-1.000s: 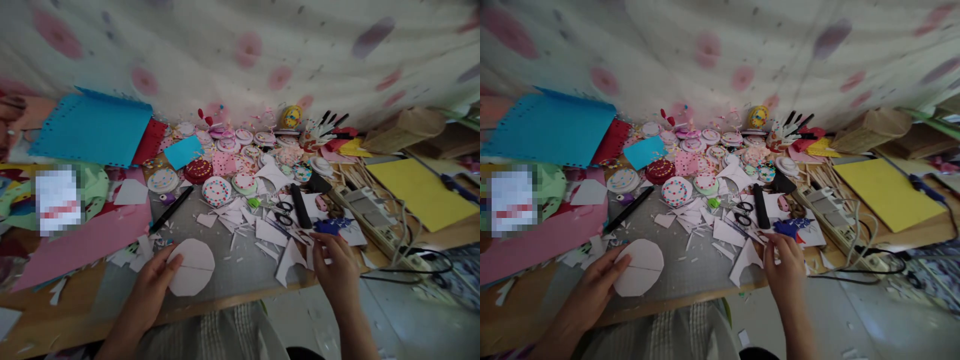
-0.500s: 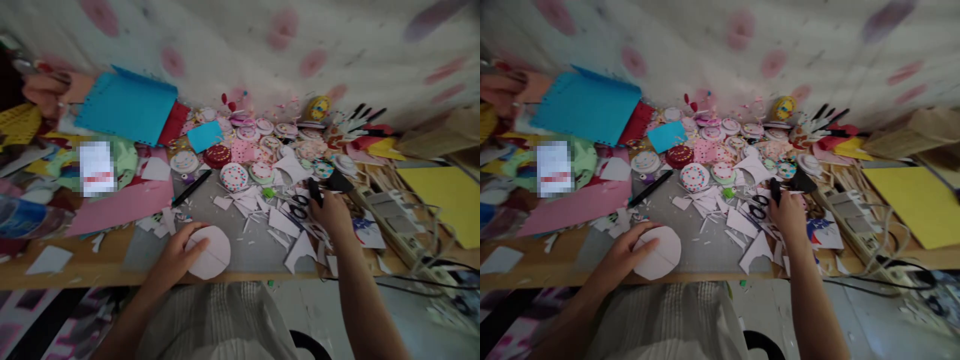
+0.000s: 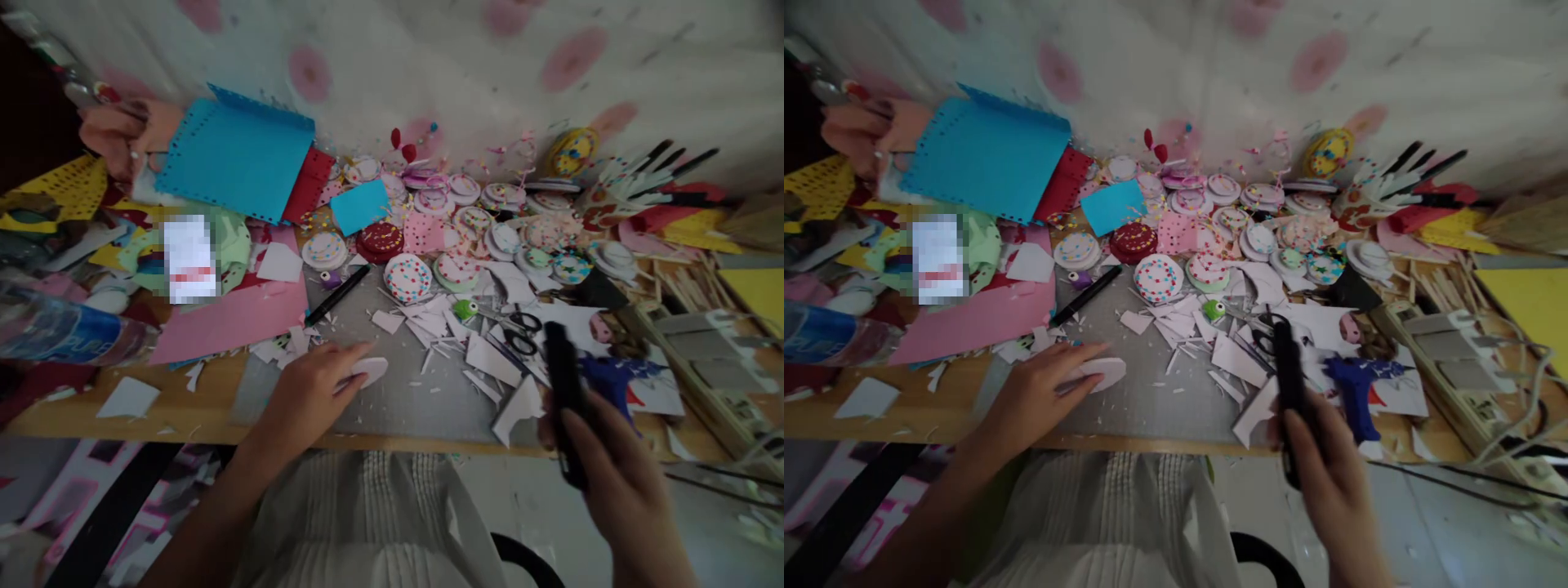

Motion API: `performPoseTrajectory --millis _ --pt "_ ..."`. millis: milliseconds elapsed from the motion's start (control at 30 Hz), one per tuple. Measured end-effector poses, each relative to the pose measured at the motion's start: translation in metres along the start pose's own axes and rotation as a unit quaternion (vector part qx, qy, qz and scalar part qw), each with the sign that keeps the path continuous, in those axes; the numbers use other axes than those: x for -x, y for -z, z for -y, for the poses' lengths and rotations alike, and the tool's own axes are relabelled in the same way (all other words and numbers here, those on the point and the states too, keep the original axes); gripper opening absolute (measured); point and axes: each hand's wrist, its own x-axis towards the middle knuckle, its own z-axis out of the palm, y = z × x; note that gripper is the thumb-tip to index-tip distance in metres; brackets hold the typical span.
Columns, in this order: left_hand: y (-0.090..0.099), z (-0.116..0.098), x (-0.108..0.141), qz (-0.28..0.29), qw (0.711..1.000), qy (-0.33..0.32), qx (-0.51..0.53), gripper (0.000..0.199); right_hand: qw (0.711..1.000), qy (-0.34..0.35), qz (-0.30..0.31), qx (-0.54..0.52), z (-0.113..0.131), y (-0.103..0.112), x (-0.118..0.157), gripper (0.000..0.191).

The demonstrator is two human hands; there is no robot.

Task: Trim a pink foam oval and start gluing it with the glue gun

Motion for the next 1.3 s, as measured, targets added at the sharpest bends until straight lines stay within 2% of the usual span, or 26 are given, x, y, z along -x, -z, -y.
performPoseTrajectory --millis 33,167,233,367,467,633,733,800,900,1000,1100,1167,1233,1300 --pt "-0.004 0.001 -0.001 -0.001 1.0 0.016 0.021 0.033 0.997 -0.029 0.056 -0.037 0.004 -0.01 0.009 0.022" --pt "-0.013 0.005 -0.002 -0.026 0.987 0.121 0.102 0.025 0.973 -0.084 0.15 -0.155 0.013 -0.037 0.027 0.026" --pt "-0.011 0.006 -0.002 -0.025 0.973 0.169 0.152 0.027 0.95 -0.091 0.202 -0.22 0.014 -0.04 0.03 0.03" --pt "-0.005 0.005 -0.001 0.029 0.925 0.241 0.291 0.038 0.913 -0.085 0.27 -0.295 0.015 -0.038 0.035 0.04" --pt "-0.005 0.005 0.003 0.055 0.908 0.258 0.326 0.038 0.919 -0.074 0.251 -0.295 0.019 -0.043 0.037 0.039" --pt "-0.004 0.002 0.007 0.037 0.921 0.263 0.286 0.033 0.944 -0.1 0.176 -0.259 0.031 -0.059 0.037 0.019" --pt "0.001 0.0 0.004 0.047 0.936 0.242 0.25 0.031 0.952 -0.132 0.143 -0.238 0.035 -0.065 0.037 0.015" --pt "0.006 0.001 -0.002 0.057 0.953 0.202 0.22 0.031 0.953 -0.136 0.134 -0.237 0.035 -0.068 0.038 0.016" --pt "0.013 0.003 -0.015 0.089 0.97 0.135 0.181 0.029 0.951 -0.116 0.141 -0.25 0.032 -0.069 0.038 0.017" --pt "0.02 0.0 -0.027 0.145 0.978 0.079 0.129 0.024 0.956 -0.094 0.156 -0.23 0.031 -0.07 0.037 0.03" --pt "0.022 -0.01 -0.035 0.129 0.991 0.009 0.019 0.018 0.962 -0.066 0.165 -0.208 0.032 -0.072 0.036 0.023" --pt "0.02 -0.016 -0.037 0.124 0.99 -0.044 -0.058 0.019 0.962 -0.048 0.17 -0.21 0.032 -0.074 0.037 0.014" --pt "0.017 -0.02 -0.037 0.153 0.978 -0.082 -0.112 0.02 0.964 -0.052 0.175 -0.194 0.032 -0.076 0.039 0.012" --pt "0.015 -0.02 -0.035 0.186 0.97 -0.078 -0.134 0.015 0.973 -0.055 0.173 -0.143 0.03 -0.079 0.042 0.017"
